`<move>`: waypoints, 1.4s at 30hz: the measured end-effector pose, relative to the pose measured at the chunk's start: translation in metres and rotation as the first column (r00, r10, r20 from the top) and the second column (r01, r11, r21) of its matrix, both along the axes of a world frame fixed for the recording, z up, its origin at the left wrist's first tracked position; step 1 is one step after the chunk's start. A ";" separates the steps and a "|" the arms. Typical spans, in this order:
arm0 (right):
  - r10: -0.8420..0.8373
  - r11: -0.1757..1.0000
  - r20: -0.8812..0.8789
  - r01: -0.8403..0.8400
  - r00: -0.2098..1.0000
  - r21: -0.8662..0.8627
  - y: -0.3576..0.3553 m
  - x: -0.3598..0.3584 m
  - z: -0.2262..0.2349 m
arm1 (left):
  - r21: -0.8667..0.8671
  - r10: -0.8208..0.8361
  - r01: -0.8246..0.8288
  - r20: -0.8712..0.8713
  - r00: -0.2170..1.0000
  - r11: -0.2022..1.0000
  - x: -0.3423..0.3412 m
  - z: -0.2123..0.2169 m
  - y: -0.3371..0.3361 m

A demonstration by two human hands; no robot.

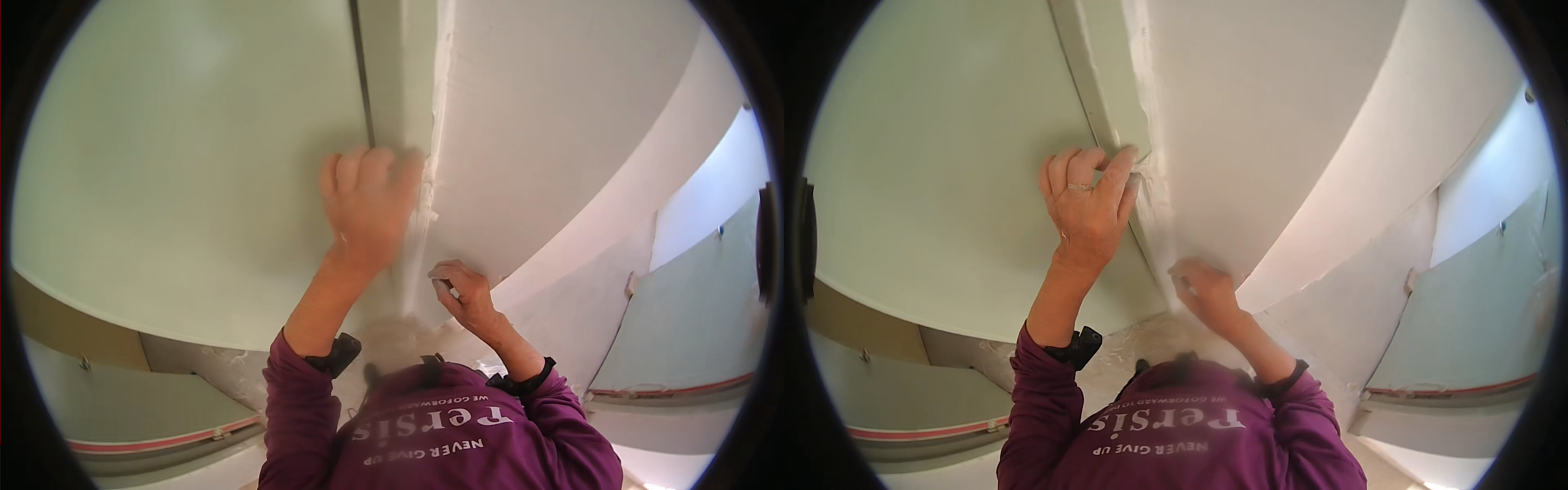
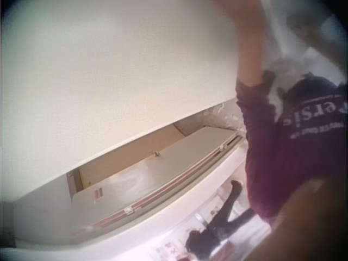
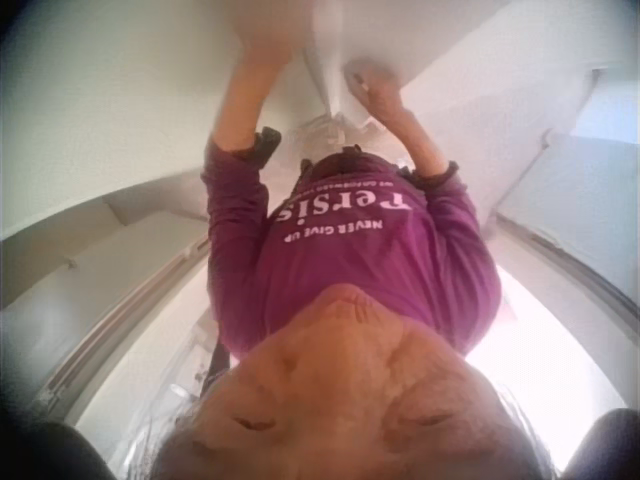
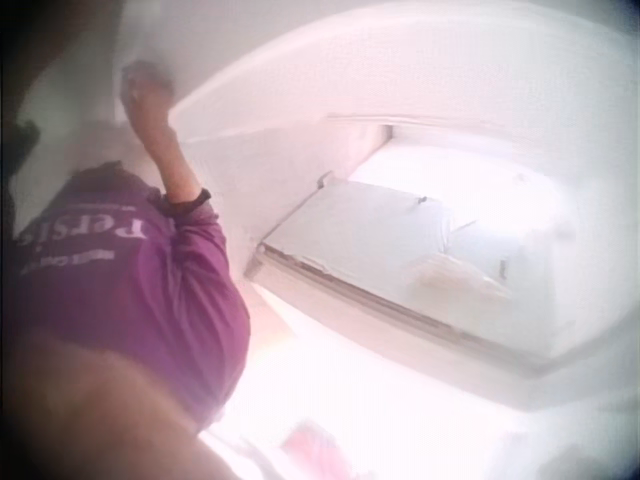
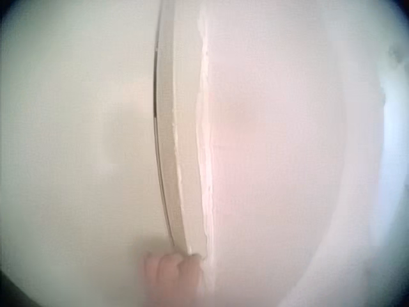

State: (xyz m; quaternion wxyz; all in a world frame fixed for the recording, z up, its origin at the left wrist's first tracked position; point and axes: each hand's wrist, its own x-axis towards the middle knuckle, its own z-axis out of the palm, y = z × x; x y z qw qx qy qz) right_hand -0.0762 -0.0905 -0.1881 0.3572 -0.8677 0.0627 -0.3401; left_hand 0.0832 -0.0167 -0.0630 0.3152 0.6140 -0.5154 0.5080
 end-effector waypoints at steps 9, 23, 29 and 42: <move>-0.074 0.997 0.165 0.076 0.983 -0.003 0.005 0.003 0.011 | 0.098 -0.176 0.174 0.006 0.984 0.980 0.008 0.003 -0.008; -0.081 0.994 0.322 0.051 0.943 0.099 -0.003 0.061 0.116 | 0.206 -0.242 0.241 -0.022 0.970 0.948 0.014 0.017 0.001; -0.214 0.973 0.426 0.230 0.879 0.016 -0.002 0.071 0.108 | 0.256 -0.271 0.268 -0.024 0.962 0.929 0.014 0.021 0.006; -0.166 0.986 0.451 0.161 0.877 0.050 -0.005 0.066 0.117 | 0.475 -0.313 0.215 0.136 0.940 0.853 0.028 0.056 0.021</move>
